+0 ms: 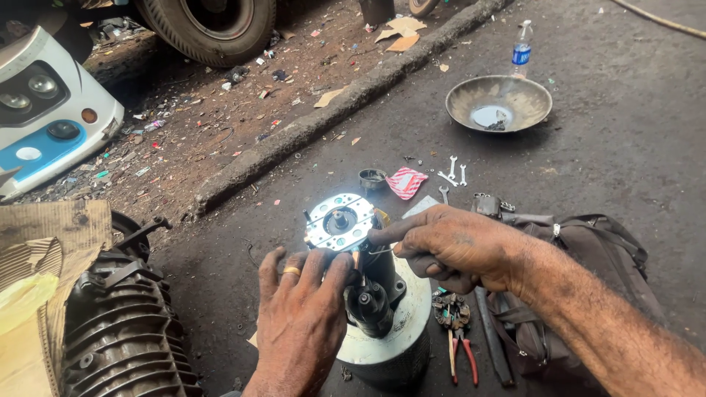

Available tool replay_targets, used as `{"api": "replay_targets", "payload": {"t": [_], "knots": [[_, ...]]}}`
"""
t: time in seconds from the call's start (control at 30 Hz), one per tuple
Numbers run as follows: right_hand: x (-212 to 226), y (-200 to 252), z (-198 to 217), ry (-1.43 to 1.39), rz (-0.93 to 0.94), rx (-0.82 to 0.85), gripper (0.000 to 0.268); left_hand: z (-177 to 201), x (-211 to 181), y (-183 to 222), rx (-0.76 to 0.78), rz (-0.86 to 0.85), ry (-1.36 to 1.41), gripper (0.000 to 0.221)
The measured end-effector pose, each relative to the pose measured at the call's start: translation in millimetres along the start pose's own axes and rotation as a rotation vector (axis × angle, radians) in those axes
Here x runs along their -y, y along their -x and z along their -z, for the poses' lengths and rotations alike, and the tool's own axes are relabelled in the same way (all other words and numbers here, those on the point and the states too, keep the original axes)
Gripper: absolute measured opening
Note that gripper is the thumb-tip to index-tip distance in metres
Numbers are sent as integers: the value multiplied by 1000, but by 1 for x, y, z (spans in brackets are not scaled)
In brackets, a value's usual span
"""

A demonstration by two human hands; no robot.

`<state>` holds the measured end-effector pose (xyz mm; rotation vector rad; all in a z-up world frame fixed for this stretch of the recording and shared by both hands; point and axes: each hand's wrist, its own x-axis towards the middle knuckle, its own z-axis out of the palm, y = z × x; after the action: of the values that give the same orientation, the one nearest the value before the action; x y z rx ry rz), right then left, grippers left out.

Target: The person sits on the ground reassembling an automotive starter motor. They fit the end cap with brushes onto the housing, align it, and use a hex key to tighten bolts, working the fasteners around the flange by hand.

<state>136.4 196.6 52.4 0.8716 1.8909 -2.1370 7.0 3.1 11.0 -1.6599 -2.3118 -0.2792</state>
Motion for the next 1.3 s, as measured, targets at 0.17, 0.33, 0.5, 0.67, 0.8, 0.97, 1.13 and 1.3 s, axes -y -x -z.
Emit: {"api": "replay_targets", "payload": {"t": [0.17,0.33,0.5,0.67,0.8,0.97,1.13,1.3], "knots": [[3,2,-2,6,-5,0,49,-6,-6,2,-46,74,59,40],[0,0,-1,-12,31,30,48,-7,-6,0,-180,23,52,30],[0,0,-2,-26,35,34,48,-4,-7,0,-206,-7,-27,34],[-1,1,-2,-16,47,27,52,-21,-9,0,-399,16,18,16],[1,1,-3,-9,57,30,48,-24,-7,-1,-409,71,100,14],[1,5,-6,52,51,4,48,-50,9,0,-444,131,165,18],[-1,4,-8,57,37,-68,48,-40,12,3,-458,51,251,14],[-9,2,-8,21,76,-53,51,-37,16,6,-413,62,405,16]]}}
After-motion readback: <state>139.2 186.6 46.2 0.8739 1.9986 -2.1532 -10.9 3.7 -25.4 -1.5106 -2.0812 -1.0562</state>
